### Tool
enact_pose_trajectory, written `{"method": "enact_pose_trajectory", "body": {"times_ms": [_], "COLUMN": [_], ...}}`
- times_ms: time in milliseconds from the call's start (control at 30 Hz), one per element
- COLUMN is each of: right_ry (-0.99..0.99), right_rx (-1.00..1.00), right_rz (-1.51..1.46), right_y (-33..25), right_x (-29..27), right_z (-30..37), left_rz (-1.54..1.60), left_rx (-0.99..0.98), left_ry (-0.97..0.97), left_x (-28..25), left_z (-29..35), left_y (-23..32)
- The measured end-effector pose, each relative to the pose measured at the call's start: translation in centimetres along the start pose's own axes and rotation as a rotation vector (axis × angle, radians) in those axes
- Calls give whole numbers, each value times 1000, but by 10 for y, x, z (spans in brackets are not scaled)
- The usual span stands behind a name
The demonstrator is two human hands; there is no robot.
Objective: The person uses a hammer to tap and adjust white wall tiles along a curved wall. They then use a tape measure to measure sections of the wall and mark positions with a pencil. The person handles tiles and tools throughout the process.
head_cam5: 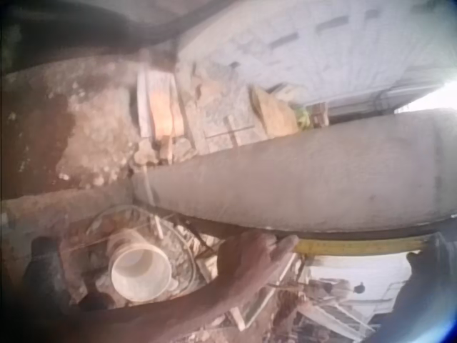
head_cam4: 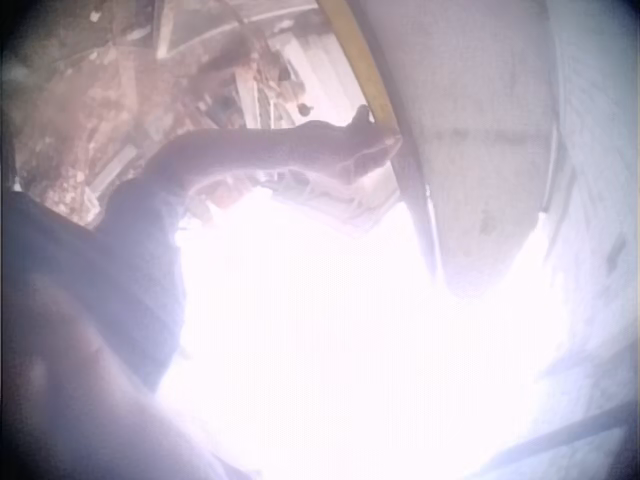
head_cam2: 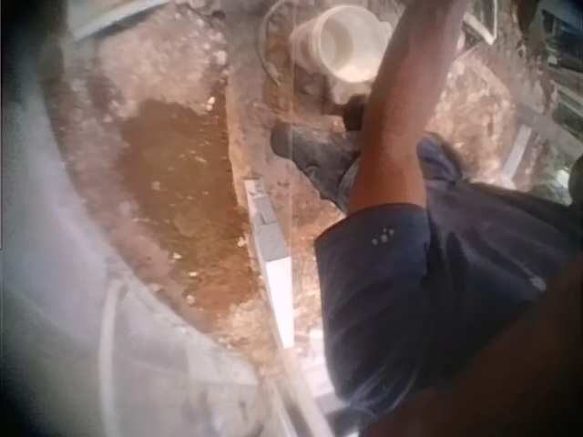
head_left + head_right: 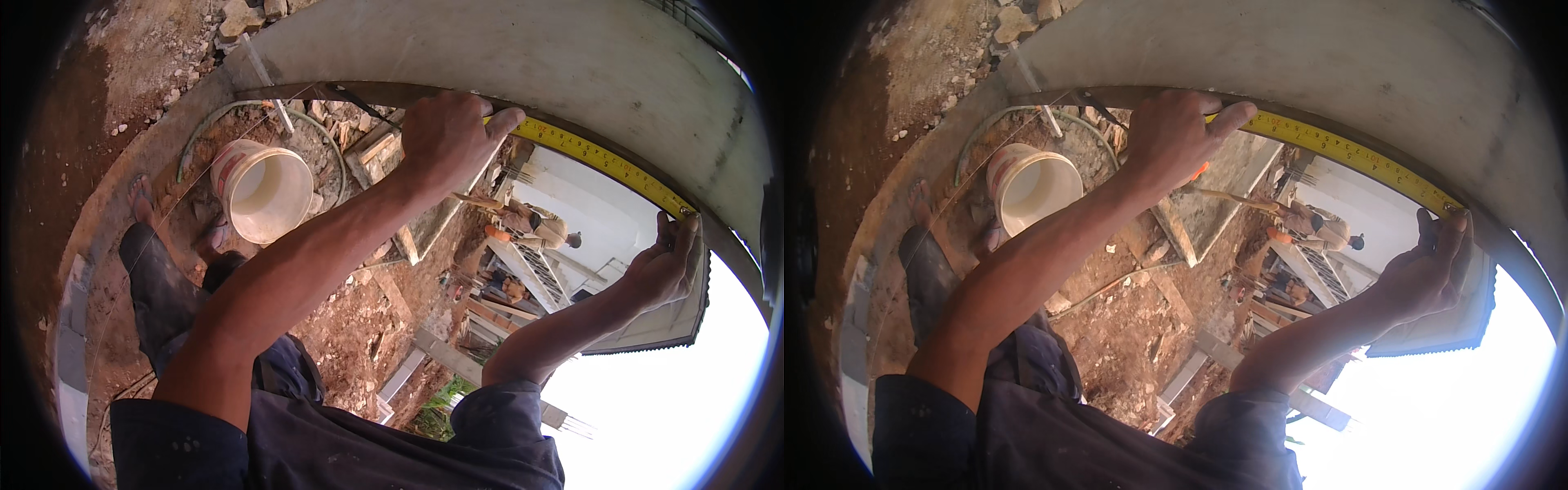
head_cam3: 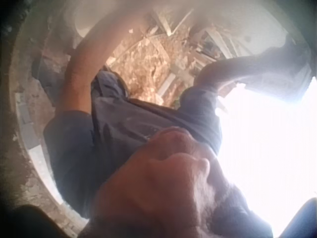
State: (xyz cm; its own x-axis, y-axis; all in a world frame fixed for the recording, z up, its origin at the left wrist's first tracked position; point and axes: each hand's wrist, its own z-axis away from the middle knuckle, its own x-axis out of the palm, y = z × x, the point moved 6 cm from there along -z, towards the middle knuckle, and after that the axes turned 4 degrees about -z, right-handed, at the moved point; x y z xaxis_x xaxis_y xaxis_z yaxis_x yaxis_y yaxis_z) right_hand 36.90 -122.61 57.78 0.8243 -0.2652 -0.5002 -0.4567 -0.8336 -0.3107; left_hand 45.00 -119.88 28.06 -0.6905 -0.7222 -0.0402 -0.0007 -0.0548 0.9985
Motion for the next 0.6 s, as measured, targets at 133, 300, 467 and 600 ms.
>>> {"method": "enact_pose_trajectory", "body": {"times_ms": [133, 300, 467, 600], "right_ry": [-18, -22, -57, -21], "right_rx": [-12, 68, 40, 95], "right_rz": [28, 64, 38, -35], "right_y": [3, 3, 1, 5], "right_x": [-2, -4, 3, 1], "right_z": [7, 11, 8, 9], "left_rz": [-54, -19, -36, -44], "left_rx": [-48, -80, -53, -4], "left_ry": [21, 31, 7, 84], "left_x": [2, 0, 1, 0], "left_z": [1, 2, -1, -2], "left_y": [-3, -2, -3, -4]}}
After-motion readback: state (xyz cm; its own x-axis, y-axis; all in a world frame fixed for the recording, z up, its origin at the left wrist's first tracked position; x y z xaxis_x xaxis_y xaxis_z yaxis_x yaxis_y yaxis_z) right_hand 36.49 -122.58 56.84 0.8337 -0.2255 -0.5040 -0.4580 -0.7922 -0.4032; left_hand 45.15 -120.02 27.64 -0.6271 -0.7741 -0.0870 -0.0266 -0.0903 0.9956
